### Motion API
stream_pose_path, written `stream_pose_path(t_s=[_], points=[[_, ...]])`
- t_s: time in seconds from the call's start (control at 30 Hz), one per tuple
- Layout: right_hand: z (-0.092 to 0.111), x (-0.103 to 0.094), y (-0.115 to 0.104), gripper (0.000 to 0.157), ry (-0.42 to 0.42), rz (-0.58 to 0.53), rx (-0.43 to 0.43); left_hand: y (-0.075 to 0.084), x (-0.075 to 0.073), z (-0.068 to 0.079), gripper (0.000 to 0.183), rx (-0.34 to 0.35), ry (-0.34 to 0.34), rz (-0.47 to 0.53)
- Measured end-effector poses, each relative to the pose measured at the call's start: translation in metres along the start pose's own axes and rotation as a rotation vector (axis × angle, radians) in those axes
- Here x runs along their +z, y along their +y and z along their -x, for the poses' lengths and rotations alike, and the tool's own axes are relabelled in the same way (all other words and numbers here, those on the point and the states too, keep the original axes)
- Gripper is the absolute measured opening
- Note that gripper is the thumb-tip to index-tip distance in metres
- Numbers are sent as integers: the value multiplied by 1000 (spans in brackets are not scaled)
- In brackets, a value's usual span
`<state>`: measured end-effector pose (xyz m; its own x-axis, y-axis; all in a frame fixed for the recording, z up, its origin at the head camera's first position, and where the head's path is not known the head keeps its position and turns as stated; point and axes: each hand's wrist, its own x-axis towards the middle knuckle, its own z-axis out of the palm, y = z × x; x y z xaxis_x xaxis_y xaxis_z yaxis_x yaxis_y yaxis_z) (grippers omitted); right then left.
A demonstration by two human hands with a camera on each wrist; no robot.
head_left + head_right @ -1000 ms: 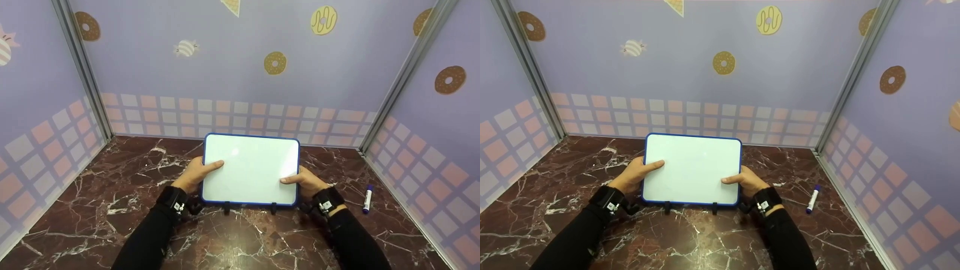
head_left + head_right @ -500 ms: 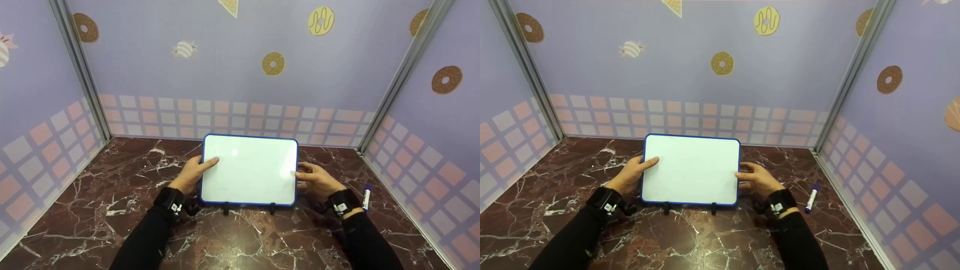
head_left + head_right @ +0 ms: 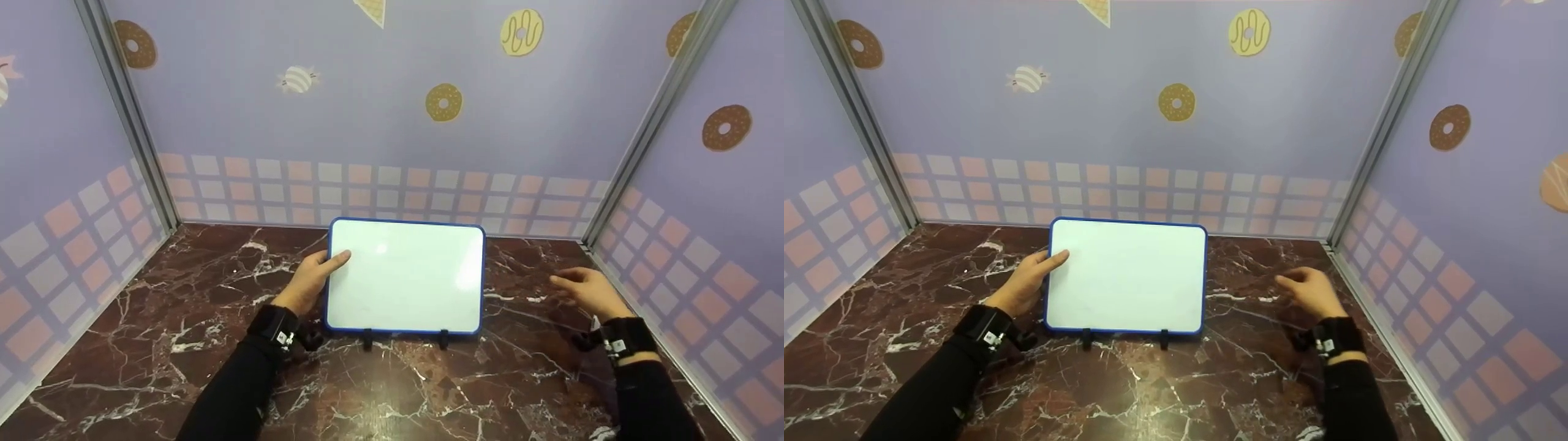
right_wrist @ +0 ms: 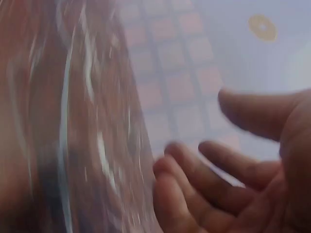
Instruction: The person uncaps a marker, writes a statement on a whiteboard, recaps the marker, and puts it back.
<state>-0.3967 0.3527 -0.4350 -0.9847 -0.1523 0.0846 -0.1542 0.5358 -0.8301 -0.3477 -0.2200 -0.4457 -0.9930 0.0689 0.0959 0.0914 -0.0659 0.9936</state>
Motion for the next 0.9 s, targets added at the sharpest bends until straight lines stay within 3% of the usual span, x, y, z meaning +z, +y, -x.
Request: stream_pose_path(t_s=[0.1,0.2,0.37,0.53,0.77,0.9], points=[[6,-16,9,56,80,265,28,1,-1,-1,52,-2,0,19],[11,-28,16,59,112,437,109,1,-2,-1,52,-5,4,34],[16,-37,23,57,92,538,269,2,-4,-1,52,-2,15,31],[18,-38,29,58,90,564,342,3,-3,-1,53,-4,10,20],[16,-38,42,25,70,600,231,0,-5,-2,51,-11,4,33],[12,-35,43,23,99,588,169,0,-6,-2,53,-13,4,52]])
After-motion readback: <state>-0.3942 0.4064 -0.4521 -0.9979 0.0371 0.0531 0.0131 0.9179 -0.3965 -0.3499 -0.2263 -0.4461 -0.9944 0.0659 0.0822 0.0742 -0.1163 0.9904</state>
